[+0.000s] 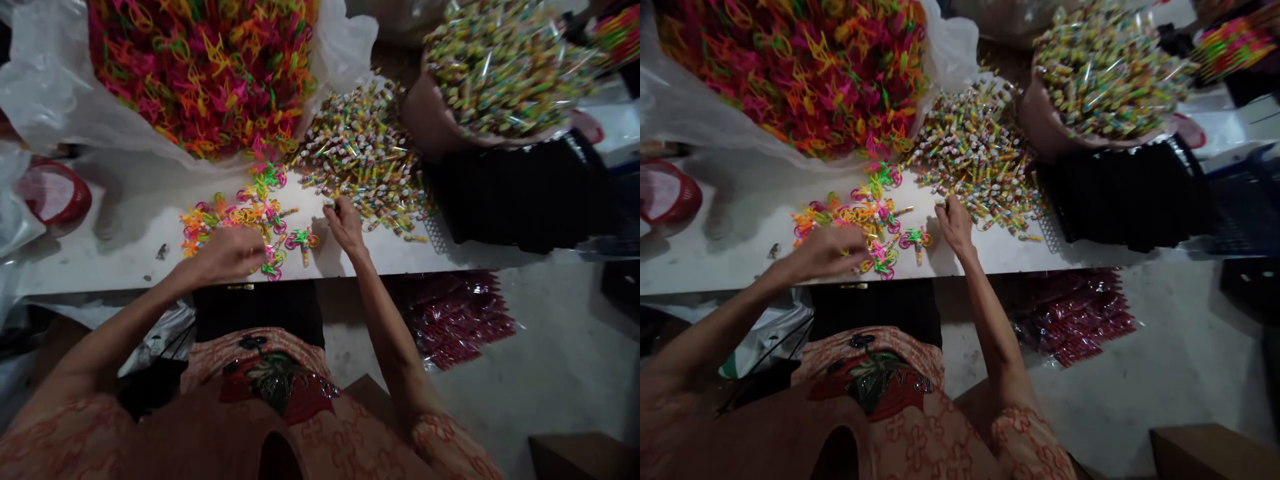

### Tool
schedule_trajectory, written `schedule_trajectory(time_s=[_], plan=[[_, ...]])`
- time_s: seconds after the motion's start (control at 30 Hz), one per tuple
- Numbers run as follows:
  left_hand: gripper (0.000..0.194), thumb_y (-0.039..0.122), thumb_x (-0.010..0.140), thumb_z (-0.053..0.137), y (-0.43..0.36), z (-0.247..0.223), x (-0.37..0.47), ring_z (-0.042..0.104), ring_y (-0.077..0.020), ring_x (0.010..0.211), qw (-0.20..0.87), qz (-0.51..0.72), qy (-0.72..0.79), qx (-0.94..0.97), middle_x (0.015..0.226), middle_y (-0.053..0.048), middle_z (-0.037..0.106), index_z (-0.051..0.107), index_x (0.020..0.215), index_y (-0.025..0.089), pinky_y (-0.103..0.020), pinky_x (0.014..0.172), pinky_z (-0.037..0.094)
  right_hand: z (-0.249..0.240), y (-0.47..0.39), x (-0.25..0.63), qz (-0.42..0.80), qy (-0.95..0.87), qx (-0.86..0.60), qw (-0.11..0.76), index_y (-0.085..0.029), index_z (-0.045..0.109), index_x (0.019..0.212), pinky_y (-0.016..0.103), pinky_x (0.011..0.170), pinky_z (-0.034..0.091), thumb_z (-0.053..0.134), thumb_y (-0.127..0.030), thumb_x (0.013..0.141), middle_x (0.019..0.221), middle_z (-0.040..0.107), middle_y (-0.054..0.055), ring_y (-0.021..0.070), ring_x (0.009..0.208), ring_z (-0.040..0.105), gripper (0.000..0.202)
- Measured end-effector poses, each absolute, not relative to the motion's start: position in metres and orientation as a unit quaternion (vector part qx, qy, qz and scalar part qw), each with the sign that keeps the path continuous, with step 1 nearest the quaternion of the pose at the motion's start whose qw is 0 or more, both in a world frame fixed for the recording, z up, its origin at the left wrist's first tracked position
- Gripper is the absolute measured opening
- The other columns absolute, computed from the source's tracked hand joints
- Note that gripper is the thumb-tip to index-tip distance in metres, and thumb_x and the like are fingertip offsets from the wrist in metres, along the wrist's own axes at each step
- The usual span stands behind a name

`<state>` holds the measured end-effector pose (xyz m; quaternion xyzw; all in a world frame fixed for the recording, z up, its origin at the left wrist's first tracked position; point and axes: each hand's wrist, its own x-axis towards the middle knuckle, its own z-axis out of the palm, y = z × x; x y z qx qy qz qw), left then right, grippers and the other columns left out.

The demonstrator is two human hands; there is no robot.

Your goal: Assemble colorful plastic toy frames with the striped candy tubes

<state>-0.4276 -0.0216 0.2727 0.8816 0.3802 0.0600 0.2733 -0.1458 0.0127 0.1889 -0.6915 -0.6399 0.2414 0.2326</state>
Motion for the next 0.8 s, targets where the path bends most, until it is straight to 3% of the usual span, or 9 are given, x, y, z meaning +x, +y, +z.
schedule_trajectory(time_s=[0.07,0.13,0.23,0.33,0.5,0.63,0.8], plan=[[0.013,0.029,0.088,0.058,-0.074,0.266,-0.436,0.06,-0.0142,0.069,0.311,-0.074,0.279,0.905,0.079,-0.002,0.065,0.064,0.082,0.019,-0.025,0.064,0.04,0.186,0.0,-0.143,0.281,-0.611,-0.673,0.306,-0.022,0.048,0.085,0.027,0.063,0.036,0.048,-0.036,0.089,0.07,0.047,-0.002,0.015,0.066,0.046,0.015],[0.014,0.017,0.09,0.051,-0.111,0.251,-0.442,0.062,-0.0166,0.072,0.218,-0.142,0.337,0.905,0.086,-0.007,0.065,0.064,0.097,0.016,-0.027,0.063,0.042,0.188,-0.015,-0.147,0.315,-0.583,-0.654,0.365,-0.022,0.045,0.08,0.025,0.06,0.035,0.052,-0.038,0.087,0.066,0.042,-0.005,0.0128,0.062,0.042,0.019],[0.026,0.005,0.09,0.042,-0.13,0.228,-0.446,0.064,-0.0198,0.077,0.114,-0.196,0.413,0.882,0.09,-0.011,0.064,0.062,0.105,0.012,-0.028,0.061,0.045,0.2,-0.042,-0.163,0.376,-0.534,-0.638,0.408,-0.022,0.043,0.077,0.024,0.056,0.034,0.056,-0.042,0.083,0.062,0.04,-0.006,0.0108,0.058,0.042,0.025],[0.028,0.002,0.09,0.039,-0.127,0.216,-0.441,0.062,-0.0222,0.087,0.081,-0.183,0.417,0.887,0.092,-0.012,0.063,0.063,0.1,0.013,-0.03,0.065,0.047,0.211,-0.073,-0.187,0.518,-0.47,-0.592,0.401,-0.021,0.046,0.079,0.023,0.053,0.036,0.058,-0.042,0.078,0.062,0.047,-0.007,0.01,0.054,0.046,0.024],[0.026,0.0,0.088,0.04,-0.132,0.211,-0.434,0.058,-0.0237,0.09,0.074,-0.147,0.44,0.883,0.089,-0.012,0.061,0.062,0.092,0.013,-0.033,0.07,0.047,0.21,-0.12,-0.225,0.717,-0.395,-0.474,0.325,-0.02,0.052,0.08,0.02,0.05,0.037,0.058,-0.025,0.06,0.061,0.05,-0.008,0.0068,0.05,0.043,0.021],[0.024,0.002,0.089,0.042,-0.137,0.205,-0.442,0.058,-0.0228,0.094,0.107,-0.097,0.478,0.866,0.095,-0.011,0.061,0.061,0.096,0.014,-0.032,0.072,0.046,0.203,-0.136,-0.238,0.745,-0.343,-0.48,0.311,-0.019,0.051,0.077,0.019,0.047,0.034,0.059,-0.024,0.058,0.056,0.049,-0.009,0.0064,0.047,0.041,0.021],[0.013,0.02,0.095,0.048,-0.138,0.196,-0.449,0.059,-0.0174,0.089,0.205,-0.003,0.515,0.832,0.095,-0.006,0.062,0.06,0.099,0.018,-0.027,0.072,0.046,0.199,-0.142,-0.256,0.737,-0.308,-0.508,0.321,-0.021,0.045,0.073,0.019,0.043,0.023,0.068,-0.028,0.059,0.049,0.039,-0.013,0.0042,0.042,0.028,0.028]])
